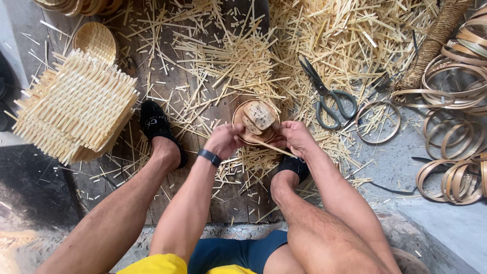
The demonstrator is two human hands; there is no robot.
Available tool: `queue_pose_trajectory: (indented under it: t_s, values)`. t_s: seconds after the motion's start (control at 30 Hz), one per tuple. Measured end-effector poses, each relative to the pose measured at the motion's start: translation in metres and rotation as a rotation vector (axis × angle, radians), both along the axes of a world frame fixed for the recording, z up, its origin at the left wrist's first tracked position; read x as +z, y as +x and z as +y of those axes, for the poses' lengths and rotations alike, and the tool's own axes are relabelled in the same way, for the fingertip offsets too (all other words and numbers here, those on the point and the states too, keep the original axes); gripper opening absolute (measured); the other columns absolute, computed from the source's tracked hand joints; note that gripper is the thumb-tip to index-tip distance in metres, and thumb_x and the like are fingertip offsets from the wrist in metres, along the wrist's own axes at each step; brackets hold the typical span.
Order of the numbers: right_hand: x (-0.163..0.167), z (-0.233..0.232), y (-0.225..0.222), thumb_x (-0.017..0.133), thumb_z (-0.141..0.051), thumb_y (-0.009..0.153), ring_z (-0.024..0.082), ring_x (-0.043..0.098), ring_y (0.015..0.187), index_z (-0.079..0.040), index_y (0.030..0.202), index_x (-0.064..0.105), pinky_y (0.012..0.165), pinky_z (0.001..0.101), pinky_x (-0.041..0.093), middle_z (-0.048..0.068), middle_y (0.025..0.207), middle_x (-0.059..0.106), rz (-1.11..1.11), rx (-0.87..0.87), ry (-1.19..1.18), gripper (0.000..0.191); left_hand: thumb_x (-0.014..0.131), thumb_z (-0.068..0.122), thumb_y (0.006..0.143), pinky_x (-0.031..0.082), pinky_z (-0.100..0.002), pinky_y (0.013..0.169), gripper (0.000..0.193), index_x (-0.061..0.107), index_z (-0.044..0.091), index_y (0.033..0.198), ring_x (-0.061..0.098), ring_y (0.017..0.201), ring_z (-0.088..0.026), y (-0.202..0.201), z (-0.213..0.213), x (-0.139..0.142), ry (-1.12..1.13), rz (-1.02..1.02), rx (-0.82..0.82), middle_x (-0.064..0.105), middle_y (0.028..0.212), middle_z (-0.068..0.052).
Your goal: The person sits on the floor assembling round bamboo baskets. They place a square woven bamboo mat over a round wooden basket base, fold and press the mat edges down around the rim, trim excess bamboo strips with scissors, and stack the finished baskets with a pile of completed ones.
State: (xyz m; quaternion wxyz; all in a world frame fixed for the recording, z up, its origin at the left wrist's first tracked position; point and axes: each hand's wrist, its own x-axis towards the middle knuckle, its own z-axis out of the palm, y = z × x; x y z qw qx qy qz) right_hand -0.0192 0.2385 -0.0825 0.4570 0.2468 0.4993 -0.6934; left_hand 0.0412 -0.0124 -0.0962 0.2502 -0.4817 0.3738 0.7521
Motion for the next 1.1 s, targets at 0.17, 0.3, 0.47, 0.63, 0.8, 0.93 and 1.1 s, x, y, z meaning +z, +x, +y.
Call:
queue_pose_trajectory:
  t_s: [0.17, 0.3, 0.47, 0.63, 0.8, 0.93, 1.1]
  values:
    - [-0.018, -0.017, 0.020, 0.070, -0.016, 0.095, 0.025, 0.073, 0.071, 0.005, 0.094, 0.062, 0.063, 0.0402, 0.067, 0.012, 0.085, 0.071, 0.017, 0.032, 0.270, 0.023, 0.069, 0.014, 0.095, 0.067, -0.042, 0.068, 0.026, 0.069, -0.005, 0.112, 0.071, 0.077, -0.020, 0.027, 0.021, -0.014, -0.199, -0.060, -0.017, 0.074, 0.097, -0.012]
    - [-0.027, -0.019, 0.036, 0.072, -0.011, 0.095, 0.024, 0.068, 0.068, 0.007, 0.092, 0.065, 0.061, 0.0427, 0.063, 0.011, 0.082, 0.068, 0.164, 0.026, 0.382, 0.020, 0.069, 0.013, 0.095, 0.067, -0.041, 0.061, 0.025, 0.068, -0.004, 0.113, 0.070, 0.069, -0.020, 0.031, 0.032, -0.018, -0.278, -0.116, 0.000, 0.074, 0.091, -0.011]
    - [0.000, -0.012, 0.027, 0.067, -0.017, 0.100, 0.023, 0.070, 0.068, 0.006, 0.106, 0.075, 0.062, 0.0410, 0.055, 0.014, 0.082, 0.074, 0.529, 0.495, 0.580, 0.025, 0.069, 0.015, 0.096, 0.065, -0.036, 0.062, 0.026, 0.073, -0.003, 0.113, 0.073, 0.070, -0.018, 0.023, 0.004, 0.019, -0.331, 0.081, -0.193, 0.077, 0.090, -0.009]
    - [0.063, -0.031, 0.005, 0.067, -0.041, 0.091, 0.015, 0.075, 0.080, 0.002, 0.123, 0.052, 0.057, 0.0326, 0.064, 0.008, 0.099, 0.068, 0.339, 0.338, 0.311, 0.056, 0.073, 0.022, 0.091, 0.062, -0.034, 0.062, 0.036, 0.070, 0.008, 0.124, 0.071, 0.070, -0.018, 0.012, -0.012, 0.066, -0.485, 0.554, -0.378, 0.074, 0.085, -0.010]
    - [0.075, -0.071, 0.006, 0.073, -0.034, 0.083, 0.025, 0.070, 0.067, 0.002, 0.113, 0.059, 0.048, 0.0342, 0.056, 0.013, 0.089, 0.070, 0.386, 0.286, 0.391, 0.048, 0.066, 0.041, 0.101, 0.060, -0.038, 0.075, 0.040, 0.071, 0.007, 0.121, 0.073, 0.087, -0.023, -0.012, 0.021, 0.079, -0.933, 0.817, -0.334, 0.074, 0.096, -0.013]
    - [0.049, -0.066, 0.008, 0.070, -0.036, 0.092, 0.018, 0.067, 0.067, 0.001, 0.098, 0.067, 0.056, 0.0294, 0.054, 0.010, 0.083, 0.071, 0.763, 0.300, 0.349, 0.038, 0.059, 0.053, 0.100, 0.059, -0.038, 0.075, 0.049, 0.078, 0.010, 0.116, 0.073, 0.085, -0.025, -0.022, -0.001, 0.060, -0.885, 0.736, -0.485, 0.078, 0.091, -0.016]
    - [0.051, -0.041, 0.011, 0.058, -0.034, 0.098, 0.013, 0.052, 0.050, -0.001, 0.092, 0.066, 0.044, 0.0284, 0.042, 0.003, 0.066, 0.059, 0.304, 0.116, -0.316, 0.034, 0.056, 0.055, 0.099, 0.061, -0.042, 0.071, 0.050, 0.079, 0.012, 0.112, 0.075, 0.078, -0.025, -0.027, -0.058, 0.026, -0.833, 0.382, -0.487, 0.079, 0.091, -0.016]
